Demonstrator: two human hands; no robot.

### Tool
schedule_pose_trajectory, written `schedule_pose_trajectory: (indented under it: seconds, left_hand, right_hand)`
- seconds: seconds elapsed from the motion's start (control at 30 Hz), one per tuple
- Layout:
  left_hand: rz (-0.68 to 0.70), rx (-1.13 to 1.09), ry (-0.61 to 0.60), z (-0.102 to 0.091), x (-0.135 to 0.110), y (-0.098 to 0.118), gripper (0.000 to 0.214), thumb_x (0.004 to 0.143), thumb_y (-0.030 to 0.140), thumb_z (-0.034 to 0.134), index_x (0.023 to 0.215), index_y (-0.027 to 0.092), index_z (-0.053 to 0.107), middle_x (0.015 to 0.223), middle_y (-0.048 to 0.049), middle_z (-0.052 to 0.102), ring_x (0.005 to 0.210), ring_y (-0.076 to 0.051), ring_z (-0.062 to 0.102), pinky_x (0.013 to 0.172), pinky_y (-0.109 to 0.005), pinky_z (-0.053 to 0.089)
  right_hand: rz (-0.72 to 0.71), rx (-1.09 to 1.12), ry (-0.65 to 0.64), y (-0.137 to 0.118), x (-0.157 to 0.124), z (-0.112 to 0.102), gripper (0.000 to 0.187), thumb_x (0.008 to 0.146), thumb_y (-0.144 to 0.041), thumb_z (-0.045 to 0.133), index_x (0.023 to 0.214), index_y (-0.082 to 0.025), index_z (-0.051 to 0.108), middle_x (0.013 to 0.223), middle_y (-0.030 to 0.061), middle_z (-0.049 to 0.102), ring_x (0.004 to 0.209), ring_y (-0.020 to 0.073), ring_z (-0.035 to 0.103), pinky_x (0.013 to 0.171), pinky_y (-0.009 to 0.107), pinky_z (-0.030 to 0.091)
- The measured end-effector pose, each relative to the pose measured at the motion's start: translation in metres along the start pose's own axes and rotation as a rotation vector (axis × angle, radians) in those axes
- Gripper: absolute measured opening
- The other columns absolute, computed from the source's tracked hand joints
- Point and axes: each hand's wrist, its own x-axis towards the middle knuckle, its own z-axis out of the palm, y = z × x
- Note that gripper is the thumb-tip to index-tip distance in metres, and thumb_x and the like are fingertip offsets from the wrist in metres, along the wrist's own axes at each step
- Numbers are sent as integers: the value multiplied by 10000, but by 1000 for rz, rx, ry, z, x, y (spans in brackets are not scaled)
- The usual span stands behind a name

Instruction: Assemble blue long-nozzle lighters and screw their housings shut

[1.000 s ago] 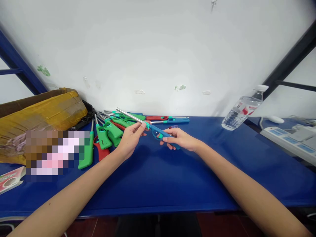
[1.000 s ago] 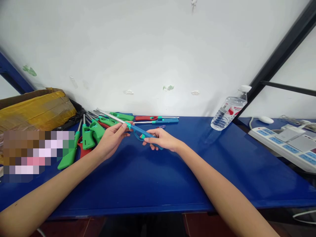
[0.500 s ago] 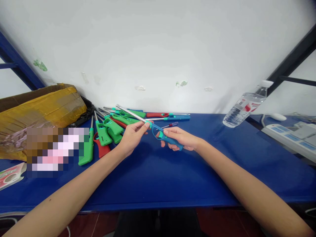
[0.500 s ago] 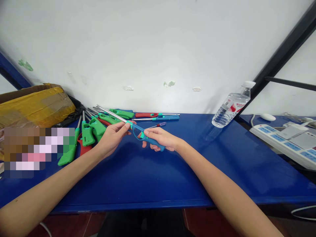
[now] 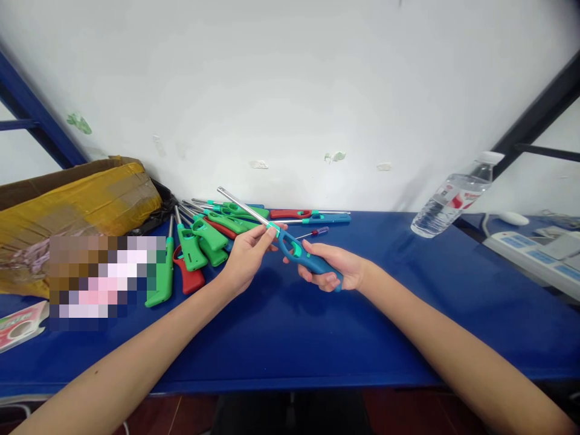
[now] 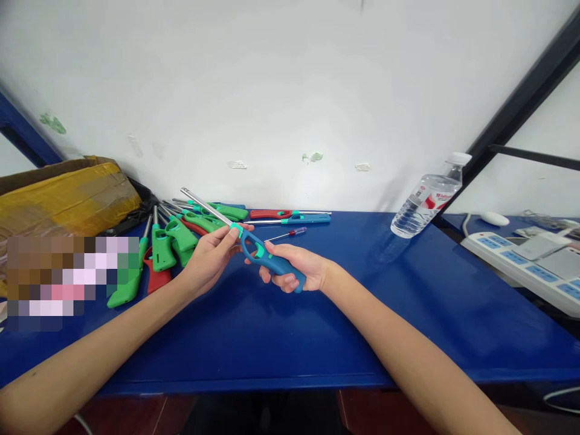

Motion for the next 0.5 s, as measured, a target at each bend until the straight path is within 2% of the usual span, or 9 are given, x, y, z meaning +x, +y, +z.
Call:
schedule_pose_trajectory:
  seconds: [0.23, 0.5]
  left_hand:
    - [-14, 38, 43, 1, -3, -1, 419, 805, 493, 692, 1047, 152, 729, 937, -65, 701, 834, -192, 608, 709, -287, 488]
    - [-49, 40, 50, 4, -3, -1, 426, 805, 491, 692, 1046, 140, 721, 884, -66, 710, 777, -177, 622, 692, -279, 479]
  right_hand:
    - [43, 22, -13, -2, -1, 0, 422, 1003, -470, 326, 1108, -161, 593, 657, 4, 604, 322, 16, 310, 301, 111, 307]
    - [18, -2, 35, -1, 1, 1, 352, 989, -454, 385, 1033, -173, 591, 654, 0, 601, 332, 21, 333, 302, 110, 326]
